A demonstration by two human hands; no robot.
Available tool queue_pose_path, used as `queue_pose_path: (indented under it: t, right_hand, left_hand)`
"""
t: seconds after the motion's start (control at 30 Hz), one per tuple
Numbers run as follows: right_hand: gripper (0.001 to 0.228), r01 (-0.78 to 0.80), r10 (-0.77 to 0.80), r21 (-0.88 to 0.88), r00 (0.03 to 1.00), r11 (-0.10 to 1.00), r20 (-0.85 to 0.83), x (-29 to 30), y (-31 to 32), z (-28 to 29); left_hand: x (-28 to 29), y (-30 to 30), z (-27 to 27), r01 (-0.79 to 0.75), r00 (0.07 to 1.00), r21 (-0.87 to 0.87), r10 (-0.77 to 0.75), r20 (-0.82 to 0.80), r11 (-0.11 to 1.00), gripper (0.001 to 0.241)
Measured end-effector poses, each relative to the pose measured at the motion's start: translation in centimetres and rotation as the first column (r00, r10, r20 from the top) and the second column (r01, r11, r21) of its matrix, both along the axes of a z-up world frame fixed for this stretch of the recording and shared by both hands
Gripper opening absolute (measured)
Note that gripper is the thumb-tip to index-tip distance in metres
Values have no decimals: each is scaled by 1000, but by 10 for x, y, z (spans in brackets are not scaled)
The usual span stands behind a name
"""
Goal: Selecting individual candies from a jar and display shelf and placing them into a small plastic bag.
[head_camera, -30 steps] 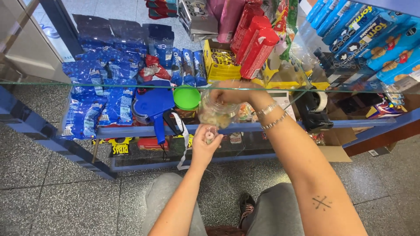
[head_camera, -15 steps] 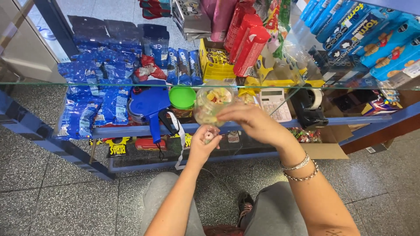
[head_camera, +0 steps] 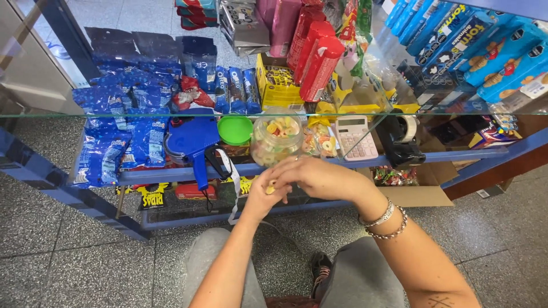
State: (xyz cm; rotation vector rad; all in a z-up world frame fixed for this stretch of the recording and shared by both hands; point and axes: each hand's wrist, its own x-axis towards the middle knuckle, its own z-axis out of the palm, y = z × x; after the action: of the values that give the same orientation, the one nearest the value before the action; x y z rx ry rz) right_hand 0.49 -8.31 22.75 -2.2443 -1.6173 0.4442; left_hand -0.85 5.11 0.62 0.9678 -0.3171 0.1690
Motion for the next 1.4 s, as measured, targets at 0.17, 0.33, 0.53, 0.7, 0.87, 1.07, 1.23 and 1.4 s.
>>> queue_pose_path:
  t: [0.17, 0.33, 0.53, 0.7, 0.87, 1.07, 1.23, 1.4]
  right_hand:
    - [44, 257, -342, 288, 890, 923, 303, 35, -19, -23]
    - [42, 240, -307, 215, 873, 947, 380, 92, -4, -54]
    - [41, 403, -347, -414, 915, 816, 208, 176, 32, -94]
    - [39, 298, -174, -631, 952, 716, 251, 260, 45, -177]
    - [41, 313, -224, -631, 950, 710, 219, 240, 42, -154]
    - [44, 273, -197, -667, 962, 694, 189, 239, 47, -151]
    - [38, 238, -190, -673, 971, 700, 146, 236, 51, -140]
    - [43, 242, -207, -659, 969, 713, 132, 212, 57, -119]
  left_hand:
    - [-1, -1, -2, -13, 1000, 19, 13, -16, 1000, 25]
    - [-5, -11, 3, 99, 990, 23, -96, -108, 995, 16]
    - [-7, -13, 4, 109, 990, 80, -101, -101, 991, 15]
    - [-4, -8, 8, 132, 988, 90, -123, -94, 987, 14]
    - [0, -6, -2, 121, 988, 39, -117, -99, 992, 15]
    - [1, -8, -4, 134, 986, 40, -130, -102, 990, 14]
    - [0, -9, -1, 124, 988, 34, -120, -102, 992, 14]
    - [-3, -12, 2, 133, 986, 35, -129, -107, 991, 14]
